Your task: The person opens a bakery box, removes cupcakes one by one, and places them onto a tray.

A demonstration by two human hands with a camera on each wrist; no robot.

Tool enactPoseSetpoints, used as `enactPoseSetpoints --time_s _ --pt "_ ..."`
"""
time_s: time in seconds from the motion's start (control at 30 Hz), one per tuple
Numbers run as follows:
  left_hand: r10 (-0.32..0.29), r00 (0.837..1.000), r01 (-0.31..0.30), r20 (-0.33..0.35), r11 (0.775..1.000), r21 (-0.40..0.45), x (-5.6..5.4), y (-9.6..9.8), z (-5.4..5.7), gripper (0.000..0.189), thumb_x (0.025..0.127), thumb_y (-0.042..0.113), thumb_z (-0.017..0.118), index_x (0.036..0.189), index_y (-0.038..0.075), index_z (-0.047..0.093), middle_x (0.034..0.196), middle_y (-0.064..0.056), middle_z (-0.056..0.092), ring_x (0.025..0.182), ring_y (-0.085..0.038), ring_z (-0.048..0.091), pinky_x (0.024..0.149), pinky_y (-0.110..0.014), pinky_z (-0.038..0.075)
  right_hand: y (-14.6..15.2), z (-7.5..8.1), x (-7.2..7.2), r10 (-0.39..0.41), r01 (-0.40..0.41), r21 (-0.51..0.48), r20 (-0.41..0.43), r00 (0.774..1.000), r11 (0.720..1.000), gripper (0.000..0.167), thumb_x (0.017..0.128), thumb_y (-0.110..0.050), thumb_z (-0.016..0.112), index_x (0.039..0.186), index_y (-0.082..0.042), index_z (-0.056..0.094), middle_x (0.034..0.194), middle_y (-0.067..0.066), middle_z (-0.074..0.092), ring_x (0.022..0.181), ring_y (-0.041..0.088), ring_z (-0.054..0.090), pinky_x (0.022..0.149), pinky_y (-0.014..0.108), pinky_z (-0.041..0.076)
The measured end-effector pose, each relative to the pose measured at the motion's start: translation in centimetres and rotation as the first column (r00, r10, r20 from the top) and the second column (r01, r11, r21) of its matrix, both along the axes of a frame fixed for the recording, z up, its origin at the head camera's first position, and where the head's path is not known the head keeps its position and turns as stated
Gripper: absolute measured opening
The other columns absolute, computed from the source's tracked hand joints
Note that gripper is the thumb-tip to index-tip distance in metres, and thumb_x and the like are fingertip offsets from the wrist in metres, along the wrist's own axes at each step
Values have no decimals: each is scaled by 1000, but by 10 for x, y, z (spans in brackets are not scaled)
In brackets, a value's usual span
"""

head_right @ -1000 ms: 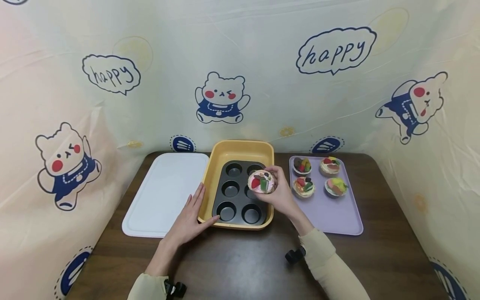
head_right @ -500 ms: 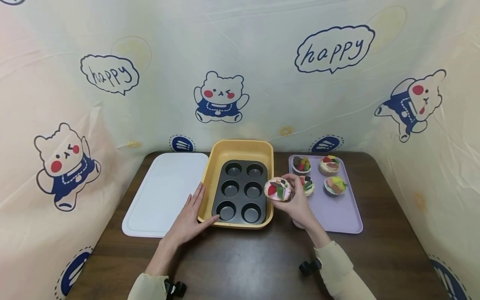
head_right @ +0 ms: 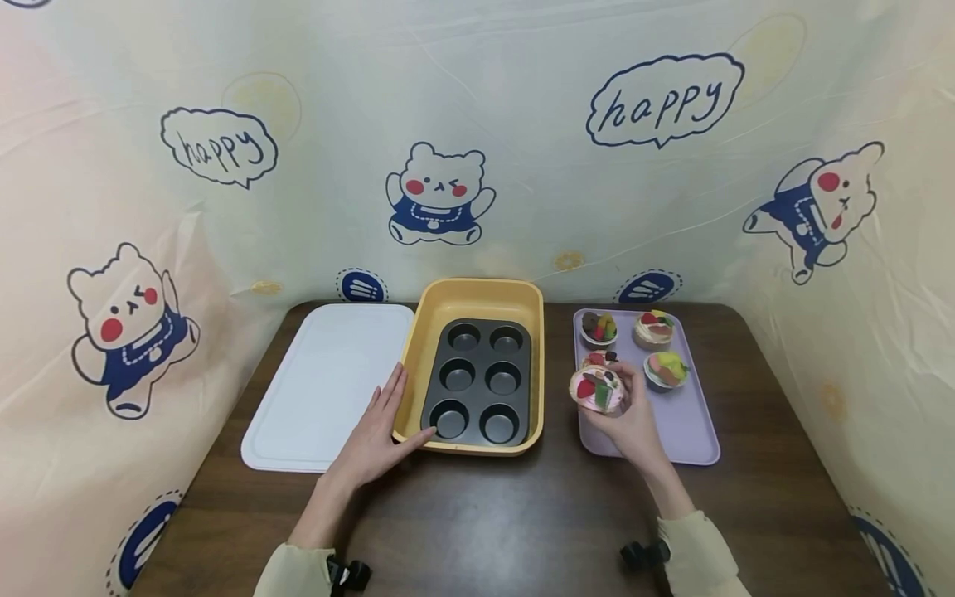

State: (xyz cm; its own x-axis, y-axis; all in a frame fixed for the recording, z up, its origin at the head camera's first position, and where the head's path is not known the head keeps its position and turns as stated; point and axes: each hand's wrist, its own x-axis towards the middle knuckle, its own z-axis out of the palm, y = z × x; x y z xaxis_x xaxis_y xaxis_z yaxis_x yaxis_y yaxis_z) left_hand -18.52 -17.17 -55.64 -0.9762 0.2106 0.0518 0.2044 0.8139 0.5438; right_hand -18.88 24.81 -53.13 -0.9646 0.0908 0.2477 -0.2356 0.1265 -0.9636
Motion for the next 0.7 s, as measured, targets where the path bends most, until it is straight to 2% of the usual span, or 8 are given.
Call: enactPoseSetpoints --time_s 0.33,0.4,0.57,0.7 --pt "-4 1000 4 -10 1000 2 0 0 -2 121 93 77 68 178 15 10 189 2 2 175 -25 15 143 -53 14 35 -15 19 -130 126 79 44 991 989 78 79 25 79 144 13 38 125 -24 57 115 -12 56 99 -1 44" --pt "-2 1000 2 -10 1000 1 0 0 -2 121 92 78 68 179 16 9 189 3 2 175 -26 15 143 -53 14 42 -18 22 -159 151 119 56 986 981 78 80 23 81 145 11 38 125 -26 55 114 -14 54 98 -3 43" --pt "-1 1000 1 -13 1000 0 0 0 -2 121 93 75 69 179 16 9 189 2 2 175 -26 16 143 -54 14 57 -26 33 -252 229 190 108 962 955 79 82 19 83 146 9 39 120 -30 53 108 -20 53 93 -6 43" --pt "1 1000 0 -12 1000 7 0 0 -1 119 93 72 72 179 15 10 189 2 3 175 -27 16 143 -54 14 65 -30 38 -314 282 206 139 939 937 84 81 20 84 150 9 37 119 -31 51 105 -22 53 89 -5 44"
